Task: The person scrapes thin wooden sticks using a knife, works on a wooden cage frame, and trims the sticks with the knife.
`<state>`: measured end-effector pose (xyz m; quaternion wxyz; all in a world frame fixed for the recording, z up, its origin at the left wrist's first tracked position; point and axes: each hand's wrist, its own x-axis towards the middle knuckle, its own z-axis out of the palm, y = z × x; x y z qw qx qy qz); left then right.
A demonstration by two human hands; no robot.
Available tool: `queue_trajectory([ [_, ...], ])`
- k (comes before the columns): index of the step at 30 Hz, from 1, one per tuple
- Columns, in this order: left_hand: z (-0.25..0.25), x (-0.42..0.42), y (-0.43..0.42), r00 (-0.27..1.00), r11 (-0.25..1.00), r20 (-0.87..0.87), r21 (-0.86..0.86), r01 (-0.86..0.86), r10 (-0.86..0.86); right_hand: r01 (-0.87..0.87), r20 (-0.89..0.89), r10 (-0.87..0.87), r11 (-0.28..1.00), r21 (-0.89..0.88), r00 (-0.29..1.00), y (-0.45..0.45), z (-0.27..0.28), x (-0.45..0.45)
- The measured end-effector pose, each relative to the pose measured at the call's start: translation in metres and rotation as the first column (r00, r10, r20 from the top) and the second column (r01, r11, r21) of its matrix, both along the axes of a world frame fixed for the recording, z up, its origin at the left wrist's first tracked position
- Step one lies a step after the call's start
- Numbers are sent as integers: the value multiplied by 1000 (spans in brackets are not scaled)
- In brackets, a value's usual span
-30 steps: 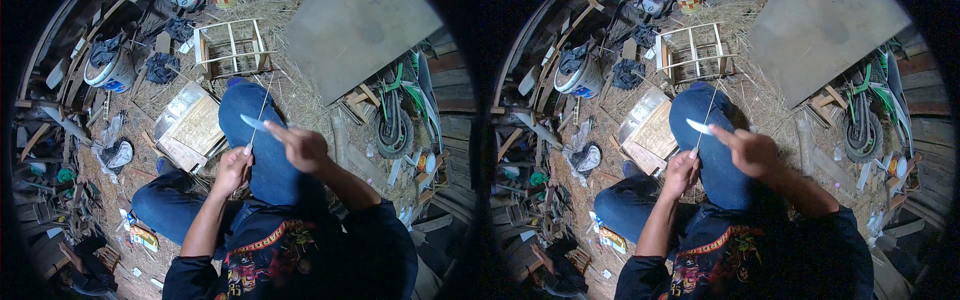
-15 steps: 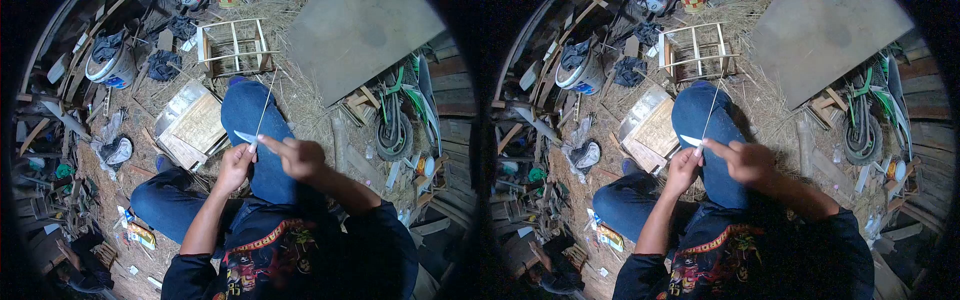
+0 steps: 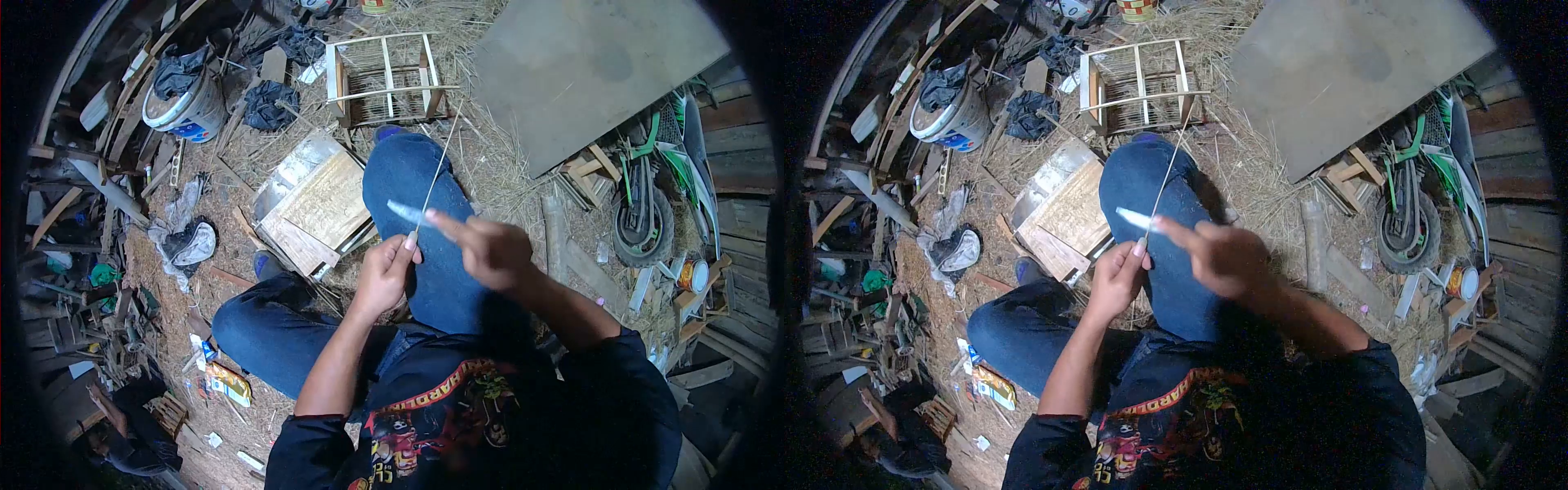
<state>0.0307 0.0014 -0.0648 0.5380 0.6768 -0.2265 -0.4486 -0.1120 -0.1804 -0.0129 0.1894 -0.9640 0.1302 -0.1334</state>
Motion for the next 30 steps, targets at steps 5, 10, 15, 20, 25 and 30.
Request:
queue_trajectory([
  [5, -3, 2, -1, 1000, 1000, -8, -6, 11, -11, 82, 32, -81, 996, -39, 996, -14, -4, 4],
  [10, 10, 6, -7, 935, 996, -356, -76, -36, 6, 59, -20, -59, 998, 2, 998, -25, 0, 4],
  [15, 16, 11, -9, 598, 962, -801, -174, -211, -14, 82, -6, -83, 996, -30, 997, -22, -4, 6],
  [20, 12, 10, -11, 507, 949, -862, -178, -259, -23, 78, 60, -83, 994, 80, 995, -23, -11, 4],
  [25, 11, 13, -12, 458, 942, -888, -191, -275, -46, 71, -56, -65, 990, 123, 996, -18, -15, 4],
  [30, 14, 14, -11, 456, 940, -889, -194, -282, -46, 130, -124, -123, 990, 50, 985, -14, -11, 2],
])
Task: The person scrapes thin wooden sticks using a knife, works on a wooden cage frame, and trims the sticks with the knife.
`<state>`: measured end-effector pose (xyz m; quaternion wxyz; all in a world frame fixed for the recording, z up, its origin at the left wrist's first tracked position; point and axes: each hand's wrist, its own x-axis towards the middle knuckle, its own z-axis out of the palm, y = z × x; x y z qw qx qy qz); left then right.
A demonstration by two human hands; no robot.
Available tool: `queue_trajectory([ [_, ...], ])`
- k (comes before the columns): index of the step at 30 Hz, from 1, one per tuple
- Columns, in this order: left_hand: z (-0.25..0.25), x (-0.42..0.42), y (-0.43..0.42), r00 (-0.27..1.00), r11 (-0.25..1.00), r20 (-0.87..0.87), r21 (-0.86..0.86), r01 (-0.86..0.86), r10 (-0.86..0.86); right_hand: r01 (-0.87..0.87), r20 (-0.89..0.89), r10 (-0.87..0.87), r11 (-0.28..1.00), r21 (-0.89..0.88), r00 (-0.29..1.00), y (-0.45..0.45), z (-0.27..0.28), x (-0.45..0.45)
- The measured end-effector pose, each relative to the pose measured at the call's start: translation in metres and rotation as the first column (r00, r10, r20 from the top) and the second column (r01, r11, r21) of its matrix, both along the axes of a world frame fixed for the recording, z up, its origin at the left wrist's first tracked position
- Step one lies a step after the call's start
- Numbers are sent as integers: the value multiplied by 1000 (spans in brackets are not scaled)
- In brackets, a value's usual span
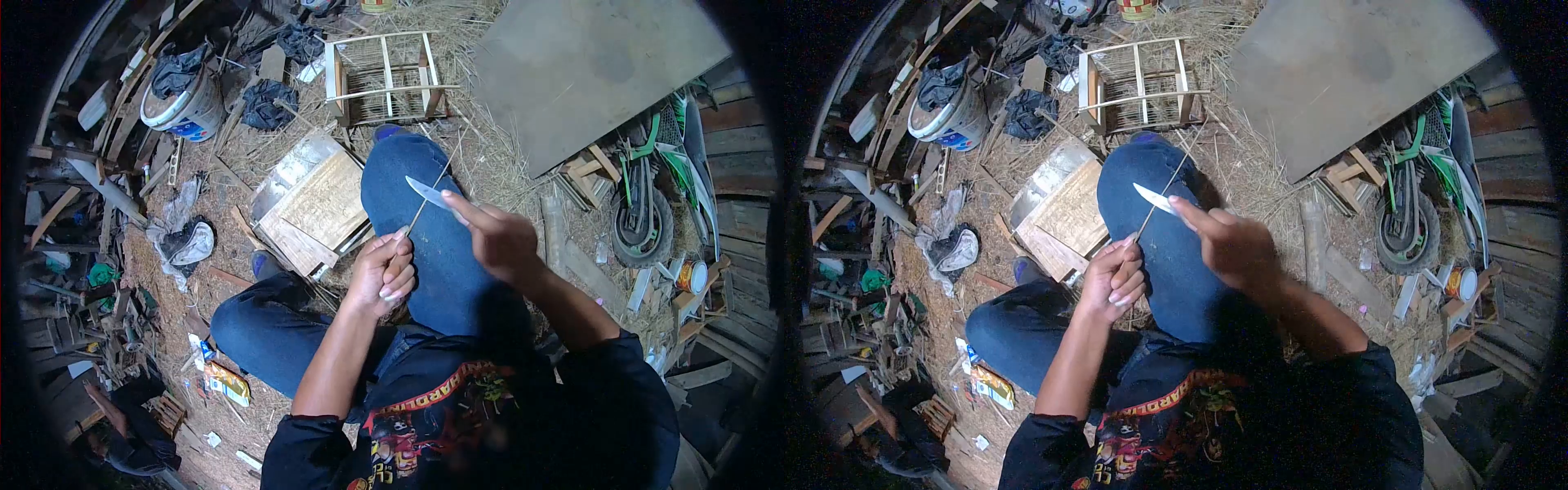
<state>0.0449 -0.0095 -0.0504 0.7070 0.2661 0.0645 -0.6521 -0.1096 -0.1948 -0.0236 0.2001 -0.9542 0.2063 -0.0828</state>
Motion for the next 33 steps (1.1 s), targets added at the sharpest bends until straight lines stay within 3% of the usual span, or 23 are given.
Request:
queue_trajectory([
  [1, 0, -1, 1, 1000, 1000, -12, 8, -3, 3, 0, -1, 0, 1000, -1, 1000, -5, -5, 2],
  [3, 0, -2, 1, 1000, 1000, -29, 14, -3, 4, 18, 218, -27, 999, 46, 976, -15, -16, 8],
  [4, 1, 0, -1, 999, 1000, -35, 16, -6, 7, 15, 220, -24, 999, 45, 975, -11, -14, 6],
  [6, -1, 0, 2, 999, 1000, -48, -5, -7, 6, -27, 31, 24, 997, 76, 999, 6, -6, -2],
  [8, -3, 0, 1, 998, 1000, -67, -29, 3, -5, -38, 62, 35, 998, 43, 997, -2, -11, 1],
  [10, -3, 1, -1, 998, 1000, -68, -11, 5, -6, 7, 216, -19, 998, 57, 976, -9, -14, 8],
  [11, -3, 2, 0, 998, 1000, -63, -13, 4, -5, 6, 220, -18, 998, 55, 975, -6, -12, 7],
  [13, -3, 1, 1, 998, 999, -66, -40, 5, -8, -39, 65, 35, 998, 50, 997, 3, -8, 0],
  [17, -1, 0, -3, 998, 1000, -56, 21, -9, 10, -44, 190, 30, 997, 67, 981, -4, -1, 6],
  [19, 0, -1, 0, 999, 1000, -47, 15, -9, 10, -54, 20, 53, 995, 85, 998, 4, 4, 3],
  [23, -5, -3, 1, 997, 1000, -71, -6, -9, 9, -41, 188, 21, 994, 103, 982, -1, 3, 5],
  [25, -6, -1, 1, 997, 1000, -79, -15, -19, 18, -114, 10, 114, 987, 111, 993, 16, 7, 0],
  [30, -8, -1, 1, 996, 999, -87, -35, -12, 9, -11, 107, 1, 996, 91, 994, 5, 6, 8],
  [32, -6, 0, 1, 997, 999, -80, -34, -11, 8, -71, -113, 85, 990, 125, 990, 17, 15, 2],
  [33, -4, 1, 0, 997, 1000, -79, -23, -16, 14, -68, -112, 82, 990, 122, 990, 11, 11, 5],
])
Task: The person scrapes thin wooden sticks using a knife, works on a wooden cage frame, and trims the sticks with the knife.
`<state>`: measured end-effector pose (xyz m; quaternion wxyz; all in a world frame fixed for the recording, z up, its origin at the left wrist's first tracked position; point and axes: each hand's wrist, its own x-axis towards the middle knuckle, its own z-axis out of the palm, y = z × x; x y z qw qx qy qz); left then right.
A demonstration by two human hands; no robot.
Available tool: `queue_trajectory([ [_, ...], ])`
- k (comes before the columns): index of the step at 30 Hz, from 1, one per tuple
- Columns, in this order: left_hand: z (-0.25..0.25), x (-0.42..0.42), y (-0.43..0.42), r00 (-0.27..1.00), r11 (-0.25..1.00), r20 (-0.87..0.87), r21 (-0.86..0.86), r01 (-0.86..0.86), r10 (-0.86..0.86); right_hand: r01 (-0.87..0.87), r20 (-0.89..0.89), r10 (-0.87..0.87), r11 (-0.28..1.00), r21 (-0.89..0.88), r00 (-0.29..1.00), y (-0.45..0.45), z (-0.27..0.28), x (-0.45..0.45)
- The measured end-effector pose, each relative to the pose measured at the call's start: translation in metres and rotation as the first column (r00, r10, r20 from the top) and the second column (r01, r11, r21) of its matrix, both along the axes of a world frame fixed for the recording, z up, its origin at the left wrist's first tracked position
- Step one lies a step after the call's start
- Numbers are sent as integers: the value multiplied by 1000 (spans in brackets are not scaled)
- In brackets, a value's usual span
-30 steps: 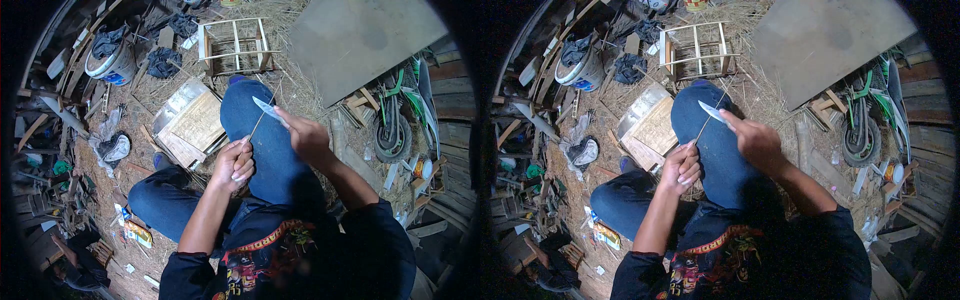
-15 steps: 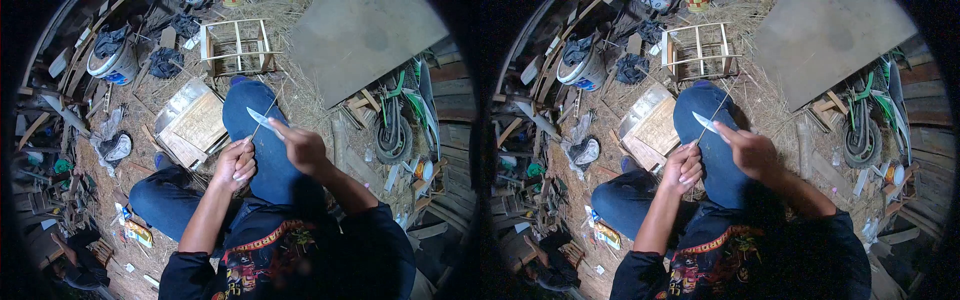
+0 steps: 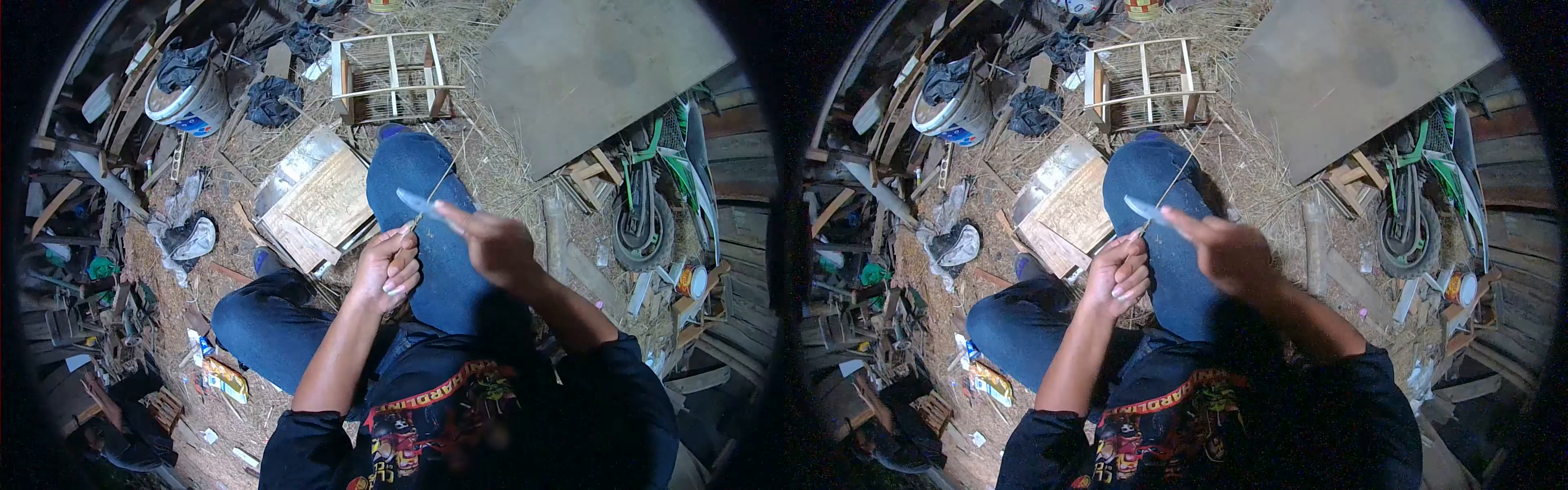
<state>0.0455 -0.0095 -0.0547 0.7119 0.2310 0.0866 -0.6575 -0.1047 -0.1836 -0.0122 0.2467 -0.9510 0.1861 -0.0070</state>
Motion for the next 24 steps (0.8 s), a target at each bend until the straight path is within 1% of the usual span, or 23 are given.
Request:
queue_trajectory([
  [2, -1, -3, 1, 1000, 1000, -7, 16, -6, 6, 62, 272, -62, 998, 10, 960, -12, -12, 4],
  [3, -3, -2, 1, 1000, 1000, -2, 10, -4, 4, 57, 274, -57, 998, 8, 960, -7, -12, 2],
  [5, -2, -1, 2, 1000, 1000, 7, 8, -3, 3, -60, 187, 72, 996, -67, 980, 9, -10, -7],
  [6, -1, -1, 1, 1000, 1000, -8, 5, -6, 6, -59, 189, 71, 996, -68, 979, 3, -11, -4],
  [8, 0, -3, 1, 1000, 1000, -27, 3, -8, 8, 64, 219, -36, 990, -123, 975, -11, -15, 1],
  [9, 1, -3, 1, 1000, 1000, -19, -1, -6, 6, 62, 218, -34, 990, -123, 975, -8, -11, 0],
  [11, 1, -2, 1, 1000, 1000, -4, -6, -6, 6, 49, 44, -45, 994, -96, 998, 1, 0, -1],
  [12, 1, -2, 3, 1000, 1000, 2, -5, -3, 3, 51, 46, -47, 994, -96, 998, -4, -2, -1],
  [14, 0, -1, 2, 1000, 1000, 7, -5, 3, -3, 27, 194, 0, 990, -137, 981, -15, -9, -1],
  [15, 1, -1, 1, 1000, 1000, -8, 1, 6, -6, 28, 189, -2, 990, -136, 982, -12, -10, -3],
  [17, 1, -1, 0, 1000, 1000, -19, 2, -2, 2, 41, 107, -32, 995, -92, 994, -5, -11, -2],
  [18, 2, -2, 1, 1000, 1000, 14, 17, -3, 3, 46, 92, -43, 998, -32, 995, 2, -4, -3],
  [19, 3, -3, 2, 999, 999, 47, 34, 2, -4, 47, 92, -44, 998, -29, 995, -2, -3, -1],
  [20, 4, -3, 0, 999, 999, 47, 34, 5, -6, 58, 164, -51, 997, -41, 985, -10, -3, 3],
  [21, 8, -4, -2, 996, 997, 94, 74, -4, -3, 71, 232, -58, 996, -50, 971, -13, -4, 3],
  [22, 11, -6, -3, 990, 994, 140, 112, -15, -1, 75, 228, -62, 996, -49, 972, -8, -4, -2],
  [23, 10, -6, -4, 990, 994, 141, 108, -17, 1, 52, 151, -43, 997, -52, 988, -4, -4, -4],
  [24, 9, -7, -4, 979, 993, 203, 116, -10, -14, 25, 75, -21, 998, -51, 997, -3, -5, -3],
])
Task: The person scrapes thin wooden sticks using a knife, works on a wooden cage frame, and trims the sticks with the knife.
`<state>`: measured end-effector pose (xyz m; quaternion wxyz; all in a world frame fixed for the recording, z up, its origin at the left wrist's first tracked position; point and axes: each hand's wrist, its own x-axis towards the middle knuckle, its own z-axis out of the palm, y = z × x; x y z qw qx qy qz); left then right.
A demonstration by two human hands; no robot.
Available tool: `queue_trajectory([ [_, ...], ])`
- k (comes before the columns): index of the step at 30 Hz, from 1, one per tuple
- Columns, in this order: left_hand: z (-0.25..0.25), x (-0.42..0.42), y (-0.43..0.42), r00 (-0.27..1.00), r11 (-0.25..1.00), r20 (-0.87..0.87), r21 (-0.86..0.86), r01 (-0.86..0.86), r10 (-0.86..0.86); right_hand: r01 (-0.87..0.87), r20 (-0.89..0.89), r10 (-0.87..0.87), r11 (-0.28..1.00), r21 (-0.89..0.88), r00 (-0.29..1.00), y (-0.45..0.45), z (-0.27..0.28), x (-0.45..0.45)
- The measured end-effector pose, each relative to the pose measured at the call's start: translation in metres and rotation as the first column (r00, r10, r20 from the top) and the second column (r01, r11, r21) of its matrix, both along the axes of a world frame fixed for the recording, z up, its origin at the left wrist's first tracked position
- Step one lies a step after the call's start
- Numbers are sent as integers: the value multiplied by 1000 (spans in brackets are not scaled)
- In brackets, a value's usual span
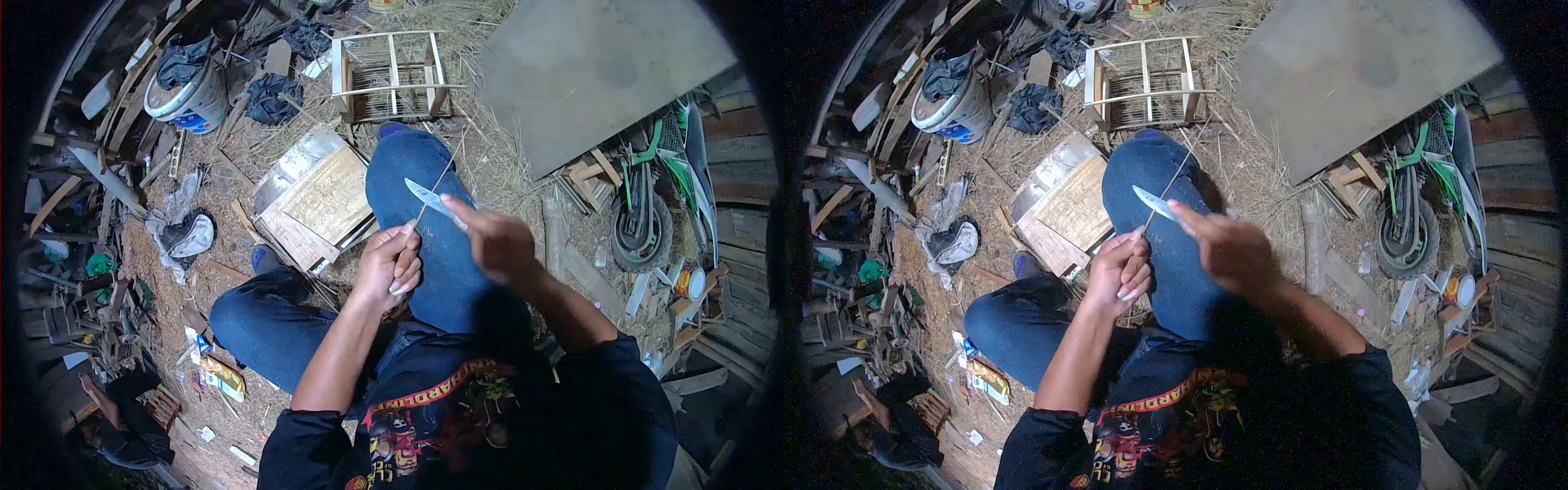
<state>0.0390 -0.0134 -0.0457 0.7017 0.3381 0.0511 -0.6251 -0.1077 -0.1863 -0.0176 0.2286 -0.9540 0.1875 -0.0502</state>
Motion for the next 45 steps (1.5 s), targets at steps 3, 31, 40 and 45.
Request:
queue_trajectory([
  [3, 3, 0, -2, 997, 999, 80, 26, 18, -20, -17, -39, 15, 998, -54, 999, -6, -6, -3],
  [31, -10, -11, 0, 499, 955, 835, 294, -45, -234, -99, -26, 98, 992, -74, 995, -11, -4, 0],
  [40, 2, -14, -3, 197, 955, 952, 263, -139, -234, -31, -63, 19, 980, -198, 998, -12, 1, 1],
  [45, 9, -17, -3, 40, 954, 967, 253, -158, -250, -8, -57, 0, 989, -145, 998, -13, 3, 0],
])
